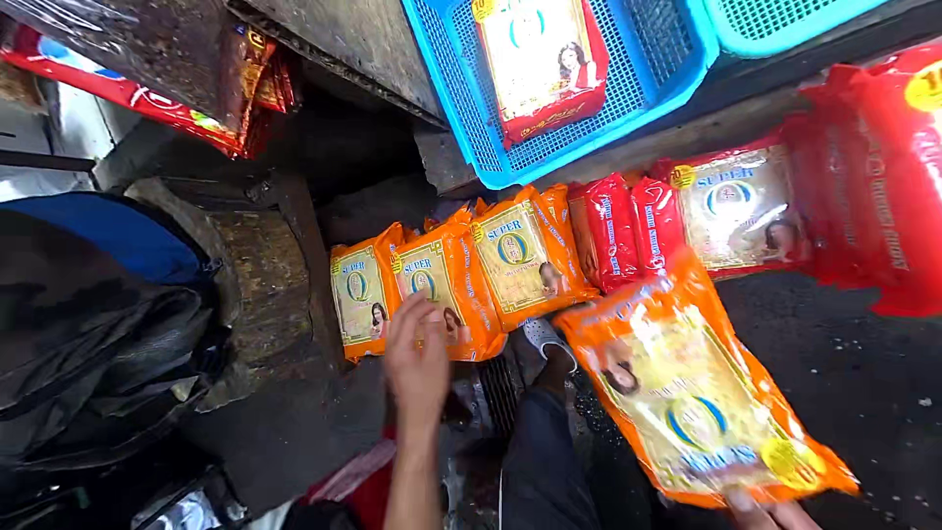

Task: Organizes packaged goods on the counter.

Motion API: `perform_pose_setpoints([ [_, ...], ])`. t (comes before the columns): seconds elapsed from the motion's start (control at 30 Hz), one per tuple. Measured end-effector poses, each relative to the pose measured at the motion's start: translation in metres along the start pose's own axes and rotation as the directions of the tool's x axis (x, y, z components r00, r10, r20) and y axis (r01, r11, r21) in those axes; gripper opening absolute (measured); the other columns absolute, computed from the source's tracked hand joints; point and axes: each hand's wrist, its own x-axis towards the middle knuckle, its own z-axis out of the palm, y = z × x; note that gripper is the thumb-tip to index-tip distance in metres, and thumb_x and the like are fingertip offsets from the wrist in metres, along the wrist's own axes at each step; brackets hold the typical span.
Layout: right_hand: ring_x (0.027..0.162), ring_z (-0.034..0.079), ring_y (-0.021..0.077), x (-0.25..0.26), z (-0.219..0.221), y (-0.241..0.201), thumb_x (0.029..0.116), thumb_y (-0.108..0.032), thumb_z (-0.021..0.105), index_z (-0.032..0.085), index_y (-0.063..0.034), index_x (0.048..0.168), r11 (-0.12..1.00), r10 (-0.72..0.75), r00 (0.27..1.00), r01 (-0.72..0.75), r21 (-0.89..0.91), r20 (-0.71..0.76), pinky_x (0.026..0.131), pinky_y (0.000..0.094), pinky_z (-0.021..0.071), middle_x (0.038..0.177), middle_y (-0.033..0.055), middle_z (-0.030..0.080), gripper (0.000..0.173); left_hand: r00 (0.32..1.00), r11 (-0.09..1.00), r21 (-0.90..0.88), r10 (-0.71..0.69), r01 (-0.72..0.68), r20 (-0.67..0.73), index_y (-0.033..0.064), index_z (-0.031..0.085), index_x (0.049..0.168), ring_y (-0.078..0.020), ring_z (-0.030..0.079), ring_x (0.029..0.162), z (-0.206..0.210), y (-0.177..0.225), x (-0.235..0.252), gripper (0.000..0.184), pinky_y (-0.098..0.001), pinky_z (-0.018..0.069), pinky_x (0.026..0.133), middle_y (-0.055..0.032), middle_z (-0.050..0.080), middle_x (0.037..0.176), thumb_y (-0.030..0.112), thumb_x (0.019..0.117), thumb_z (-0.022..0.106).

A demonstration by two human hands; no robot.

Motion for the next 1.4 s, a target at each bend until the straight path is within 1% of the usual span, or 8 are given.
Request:
perform_pose_setpoints([
  [0.17,0.089,0.072,0.0089,0.071,0.144,-0.006,0.0997,-0.012,0.056,0.072,-0.008,0.095,0.975,-0.02,0.999,0.03,0.219,-0.047,0.08,0.0308,0.0644,0.098,-0.0003,0.073,0.018,0.956,0.94,0.193,-0.259,0.282,-0.138,-0.011,0.056,0.134,-0.0367,0.056,0.13,-0.054,-0.068,0.015,0.043,-0.0479,0.0467,0.108,-0.0312,0.055,0.139,0.02,0.1051,0.049],
  [0.3,0.081,0.068,0.0129,0.115,0.197,0.01,0.1028,-0.028,0.057,0.073,-0.0027,0.089,0.996,-0.025,0.998,0.029,-0.086,0.053,0.078,0.0321,0.059,0.086,0.0075,0.07,0.033,0.953,0.885,0.363,-0.302,0.291,-0.029,-0.0071,0.056,0.14,-0.0499,0.046,0.136,-0.049,-0.122,0.037,0.049,-0.0626,0.0337,0.115,-0.0341,0.053,0.141,0.027,0.1085,0.041],
  [0.43,0.084,0.07,0.0169,0.114,0.159,-0.017,0.1035,-0.042,0.056,0.073,-0.0086,0.104,0.941,0.181,0.924,-0.063,-0.334,0.337,0.079,0.0413,0.0592,0.091,0.0062,0.072,0.038,0.958,0.886,0.368,-0.281,0.282,-0.058,-0.0093,0.065,0.119,-0.0477,0.058,0.119,-0.058,-0.14,0.045,0.04,-0.0612,0.0422,0.106,-0.0329,0.064,0.118,0.024,0.1066,0.048],
  [0.53,0.07,0.068,0.0086,0.113,0.123,-0.033,0.0993,-0.038,0.062,0.073,-0.0109,0.092,0.945,-0.025,0.986,0.078,-0.318,0.168,0.063,0.0319,0.0596,0.081,-0.0001,0.071,0.03,0.946,0.892,0.318,-0.315,0.321,-0.071,-0.013,0.059,0.127,-0.0491,0.055,0.121,-0.058,-0.142,0.051,0.045,-0.0605,0.0431,0.105,-0.037,0.057,0.126,0.024,0.1021,0.058],
  [0.73,0.134,0.054,0.0249,0.164,0.143,-0.05,0.0842,-0.056,0.074,0.036,-0.0138,0.158,0.942,0.026,0.993,0.014,-0.335,0.116,0.104,0.0456,0.0533,0.155,0.0164,0.044,0.093,0.92,0.906,0.188,-0.391,0.379,0.026,-0.0076,0.042,0.149,-0.0415,0.044,0.141,-0.056,-0.143,0.047,0.056,-0.0551,0.0358,0.117,-0.0325,0.044,0.151,0.026,0.1051,0.051],
  [0.97,0.142,0.046,0.0322,0.173,0.194,-0.041,0.0979,-0.038,0.062,0.055,-0.0283,0.149,0.883,-0.128,0.987,0.16,-0.441,0.101,0.11,0.0573,0.0415,0.159,0.01,0.044,0.053,0.94,0.887,0.405,-0.304,0.22,0.155,-0.0103,0.051,0.141,-0.0485,0.048,0.136,-0.067,-0.132,0.059,0.054,-0.0614,0.0363,0.114,-0.0348,0.052,0.141,0.03,0.1047,0.054],
  [1.1,0.128,0.06,0.0238,0.169,0.153,-0.017,0.1005,-0.019,0.057,0.063,0.0005,0.134,0.983,-0.181,0.964,0.169,-0.075,-0.196,0.105,0.0417,0.0535,0.139,0.0178,0.061,0.04,0.923,0.842,0.525,-0.294,0.126,0.249,-0.0116,0.057,0.135,-0.0525,0.048,0.134,-0.077,-0.124,0.071,0.053,-0.0657,0.0364,0.112,-0.0375,0.052,0.139,0.03,0.1033,0.058],
  [1.4,0.127,0.052,0.0489,0.226,0.081,0.062,0.092,-0.032,0.076,0.066,-0.0057,0.127,0.801,-0.02,0.927,-0.209,-0.561,-0.373,0.099,0.0633,0.0499,0.145,0.0297,0.046,0.045,0.913,0.838,0.519,-0.332,0.17,0.238,-0.0106,0.056,0.135,-0.0477,0.046,0.138,-0.076,-0.121,0.074,0.051,-0.0629,0.0347,0.114,-0.0348,0.051,0.142,0.029,0.1035,0.057],
])
